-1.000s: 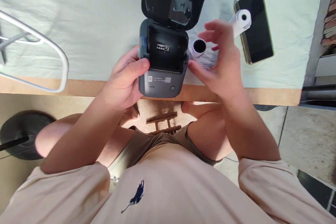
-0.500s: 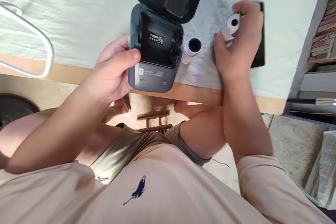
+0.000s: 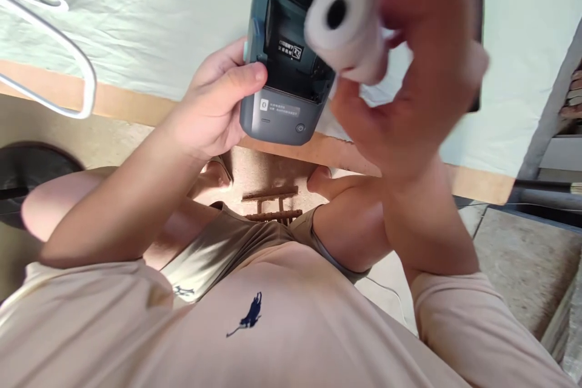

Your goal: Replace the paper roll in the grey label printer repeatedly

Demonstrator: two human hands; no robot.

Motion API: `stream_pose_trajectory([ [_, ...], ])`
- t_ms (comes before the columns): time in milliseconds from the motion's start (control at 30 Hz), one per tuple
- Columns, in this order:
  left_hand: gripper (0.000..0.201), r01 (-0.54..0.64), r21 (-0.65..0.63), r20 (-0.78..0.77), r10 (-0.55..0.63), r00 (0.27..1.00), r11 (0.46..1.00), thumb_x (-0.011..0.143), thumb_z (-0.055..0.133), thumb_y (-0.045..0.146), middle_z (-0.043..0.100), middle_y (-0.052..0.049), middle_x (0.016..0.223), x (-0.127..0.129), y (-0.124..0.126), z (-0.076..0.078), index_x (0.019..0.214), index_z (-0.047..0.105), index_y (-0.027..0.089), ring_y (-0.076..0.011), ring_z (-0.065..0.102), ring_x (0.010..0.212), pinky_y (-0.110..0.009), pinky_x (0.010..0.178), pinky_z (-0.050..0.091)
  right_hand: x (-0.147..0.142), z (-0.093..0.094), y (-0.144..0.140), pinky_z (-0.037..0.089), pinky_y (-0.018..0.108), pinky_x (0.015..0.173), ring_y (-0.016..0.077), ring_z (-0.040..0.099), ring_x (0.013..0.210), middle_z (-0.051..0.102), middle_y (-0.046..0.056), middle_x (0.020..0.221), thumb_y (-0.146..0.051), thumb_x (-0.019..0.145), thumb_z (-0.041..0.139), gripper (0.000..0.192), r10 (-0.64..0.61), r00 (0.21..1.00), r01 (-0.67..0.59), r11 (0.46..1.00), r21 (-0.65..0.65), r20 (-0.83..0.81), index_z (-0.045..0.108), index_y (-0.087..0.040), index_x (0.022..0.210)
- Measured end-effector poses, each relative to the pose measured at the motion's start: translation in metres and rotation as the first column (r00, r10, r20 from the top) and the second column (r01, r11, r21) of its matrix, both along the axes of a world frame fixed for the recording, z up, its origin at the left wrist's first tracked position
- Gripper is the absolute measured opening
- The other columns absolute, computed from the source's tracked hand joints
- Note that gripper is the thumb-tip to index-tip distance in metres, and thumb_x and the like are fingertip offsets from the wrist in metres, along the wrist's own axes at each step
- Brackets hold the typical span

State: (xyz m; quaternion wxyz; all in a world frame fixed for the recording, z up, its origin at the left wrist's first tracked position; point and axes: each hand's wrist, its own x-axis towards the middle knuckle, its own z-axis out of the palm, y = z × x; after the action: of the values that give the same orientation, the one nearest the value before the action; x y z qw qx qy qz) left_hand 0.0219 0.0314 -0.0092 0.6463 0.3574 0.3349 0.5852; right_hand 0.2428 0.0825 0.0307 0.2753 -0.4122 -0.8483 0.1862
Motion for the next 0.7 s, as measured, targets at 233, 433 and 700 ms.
stream_pose_trajectory([
  [233, 0.028, 0.007, -0.046, 0.075, -0.003, 0.997, 0.999, 0.092, 0.076, 0.026, 0.069, -0.005, 0.089, 0.001, -0.006, 0.005, 0.11, 0.069, 0.007, -0.0129, 0.069, 0.073, -0.022, 0.066, 0.056, -0.032, 0.02, -0.014, 0.047, 0.037, 0.09, 0.0205, 0.069, 0.103, 0.072, 0.002, 0.11, -0.016, 0.09, 0.052, 0.021, -0.042, 0.984, 0.008, 0.982, 0.189, 0.175, 0.062, -0.021, 0.108],
  [433, 0.025, 0.065, -0.042, 0.126, -0.06, 0.99, 0.997, 0.091, 0.075, 0.025, 0.069, -0.003, 0.089, -0.001, -0.006, 0.007, 0.111, 0.07, 0.009, -0.0125, 0.068, 0.073, -0.022, 0.065, 0.057, -0.036, 0.006, -0.016, 0.045, 0.031, 0.089, 0.0147, 0.068, 0.102, 0.075, 0.001, 0.114, -0.023, 0.1, 0.049, 0.019, -0.046, 0.993, 0.001, 0.919, 0.394, 0.106, 0.068, -0.02, 0.1],
  [700, 0.028, -0.022, -0.168, 0.122, 0.043, 0.992, 0.986, 0.086, 0.075, 0.035, 0.075, -0.006, 0.087, 0.0, -0.004, 0.014, 0.099, 0.073, 0.009, -0.0145, 0.069, 0.077, -0.022, 0.067, 0.061, -0.041, -0.002, -0.032, 0.047, 0.037, 0.092, 0.0177, 0.069, 0.102, 0.075, -0.004, 0.097, -0.041, 0.101, 0.054, 0.025, 0.112, 0.993, -0.083, 0.897, 0.435, -0.041, 0.071, -0.023, 0.105],
])
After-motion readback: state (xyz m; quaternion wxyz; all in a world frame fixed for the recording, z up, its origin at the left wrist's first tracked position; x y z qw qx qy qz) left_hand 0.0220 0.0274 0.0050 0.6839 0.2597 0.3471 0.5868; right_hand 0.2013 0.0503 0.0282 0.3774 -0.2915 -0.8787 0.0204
